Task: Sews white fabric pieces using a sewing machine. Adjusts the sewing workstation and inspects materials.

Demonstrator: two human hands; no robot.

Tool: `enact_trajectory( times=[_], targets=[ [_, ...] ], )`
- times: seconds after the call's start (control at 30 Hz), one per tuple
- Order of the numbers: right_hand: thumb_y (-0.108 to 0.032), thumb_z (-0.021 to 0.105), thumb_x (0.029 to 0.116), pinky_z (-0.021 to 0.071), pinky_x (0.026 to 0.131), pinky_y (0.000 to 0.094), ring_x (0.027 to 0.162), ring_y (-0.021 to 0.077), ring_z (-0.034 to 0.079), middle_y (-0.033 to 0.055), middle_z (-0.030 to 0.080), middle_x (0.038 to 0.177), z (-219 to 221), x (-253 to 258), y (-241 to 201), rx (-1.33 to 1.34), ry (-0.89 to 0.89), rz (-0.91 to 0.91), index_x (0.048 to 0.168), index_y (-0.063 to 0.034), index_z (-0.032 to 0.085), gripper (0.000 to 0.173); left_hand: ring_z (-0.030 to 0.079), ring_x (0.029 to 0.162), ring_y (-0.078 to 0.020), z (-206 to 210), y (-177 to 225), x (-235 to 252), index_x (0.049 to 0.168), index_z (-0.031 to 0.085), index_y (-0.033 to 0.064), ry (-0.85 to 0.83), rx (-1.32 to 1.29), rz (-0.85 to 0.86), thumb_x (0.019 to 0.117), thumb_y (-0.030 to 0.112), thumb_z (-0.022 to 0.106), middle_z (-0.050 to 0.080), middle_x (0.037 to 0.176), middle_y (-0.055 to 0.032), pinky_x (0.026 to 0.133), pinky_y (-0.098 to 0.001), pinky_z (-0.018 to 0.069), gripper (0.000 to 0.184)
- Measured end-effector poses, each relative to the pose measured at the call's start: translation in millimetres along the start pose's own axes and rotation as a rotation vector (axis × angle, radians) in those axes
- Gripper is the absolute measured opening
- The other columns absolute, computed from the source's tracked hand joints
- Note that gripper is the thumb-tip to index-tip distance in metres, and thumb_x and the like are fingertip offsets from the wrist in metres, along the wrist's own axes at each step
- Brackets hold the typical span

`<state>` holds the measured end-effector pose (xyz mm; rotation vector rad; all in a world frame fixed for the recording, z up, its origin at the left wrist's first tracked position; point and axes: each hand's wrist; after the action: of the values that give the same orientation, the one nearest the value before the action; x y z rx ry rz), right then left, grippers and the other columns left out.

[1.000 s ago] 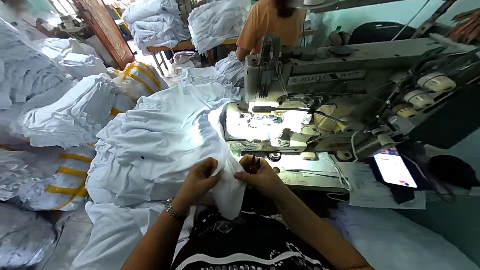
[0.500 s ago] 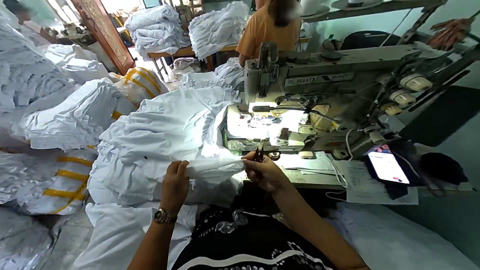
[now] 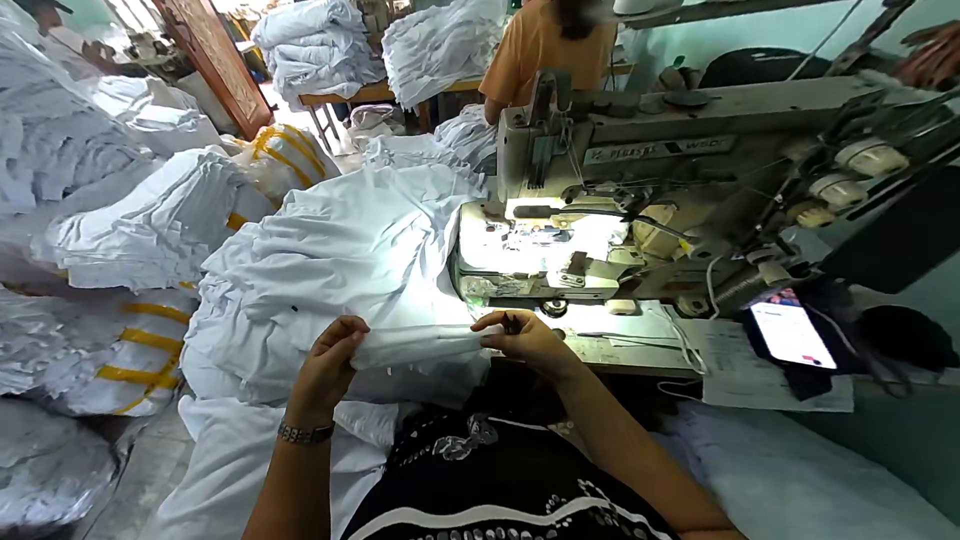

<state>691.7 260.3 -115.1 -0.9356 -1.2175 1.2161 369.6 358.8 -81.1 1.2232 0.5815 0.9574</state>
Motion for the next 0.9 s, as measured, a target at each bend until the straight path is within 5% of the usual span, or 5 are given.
enact_trajectory(
  times=[0.27, 0.43, 0.57, 0.73, 0.9],
  targets=[
    [-0.029, 0.071, 0.0959, 0.0438, 0.069, 0.0159, 0.074, -0.0019, 0.052, -0.0053, 0.061, 0.08, 4, -3, 5, -0.629, 0.08, -0.166, 0.109, -0.0223, 0.082, 0.018, 0.061, 0.083, -0.0003, 14, -7, -7, 0.099, 0.078, 0.0104, 0.116, 0.886, 0.256, 0.0823, 0.011, 0.075, 0.07, 0.091, 0.0035, 0.076, -0.0175, 0.0505, 0.017],
    [-0.028, 0.07, 0.0964, 0.0467, 0.068, 0.0162, 0.073, 0.0017, 0.055, 0.0002, 0.061, 0.08, 6, -5, 9, -0.74, 0.165, -0.333, 0.102, -0.0163, 0.082, 0.018, 0.056, 0.079, 0.0005, 27, -8, -12, 0.098, 0.08, 0.0075, 0.213, 0.95, 0.471, 0.0853, 0.012, 0.076, 0.063, 0.084, 0.0014, 0.073, -0.0134, 0.0465, 0.014],
    [-0.02, 0.068, 0.0937, 0.0586, 0.081, 0.0305, 0.09, 0.0152, 0.069, 0.0082, 0.072, 0.103, 12, -9, 1, -0.931, 0.174, -0.374, 0.099, -0.0151, 0.082, 0.016, 0.061, 0.11, -0.0083, 52, -2, 5, 0.103, 0.073, 0.0056, 0.1, 0.79, 0.59, 0.0955, 0.011, 0.065, 0.066, 0.111, -0.0027, 0.098, -0.0251, 0.0522, 0.011],
    [-0.014, 0.068, 0.0975, 0.0538, 0.067, 0.0153, 0.07, -0.0019, 0.063, 0.0007, 0.071, 0.083, 9, -24, -19, -0.417, -0.037, -0.225, 0.101, -0.0009, 0.073, 0.015, 0.064, 0.09, 0.0002, 106, 15, 67, 0.108, 0.065, -0.0007, -0.043, 0.745, 0.684, 0.1002, 0.004, 0.054, 0.068, 0.098, -0.0002, 0.083, -0.0206, 0.0552, 0.014],
    [-0.011, 0.067, 0.0966, 0.0535, 0.053, 0.0222, 0.057, 0.0036, 0.06, -0.0024, 0.07, 0.079, -26, -28, -5, -0.083, 0.199, 0.046, 0.11, -0.0027, 0.07, 0.016, 0.07, 0.101, -0.038, 156, 14, 167, 0.118, 0.069, -0.0022, -0.272, 1.392, 0.297, 0.0957, 0.003, 0.059, 0.071, 0.107, -0.0222, 0.089, -0.0576, 0.0552, 0.025]
  ],
)
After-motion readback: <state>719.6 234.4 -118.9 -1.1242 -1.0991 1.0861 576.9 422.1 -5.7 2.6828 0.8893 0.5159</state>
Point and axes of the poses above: each hand's wrist, its own x-axis towards the middle knuckle, its own z-axis out of the palm, y = z × x
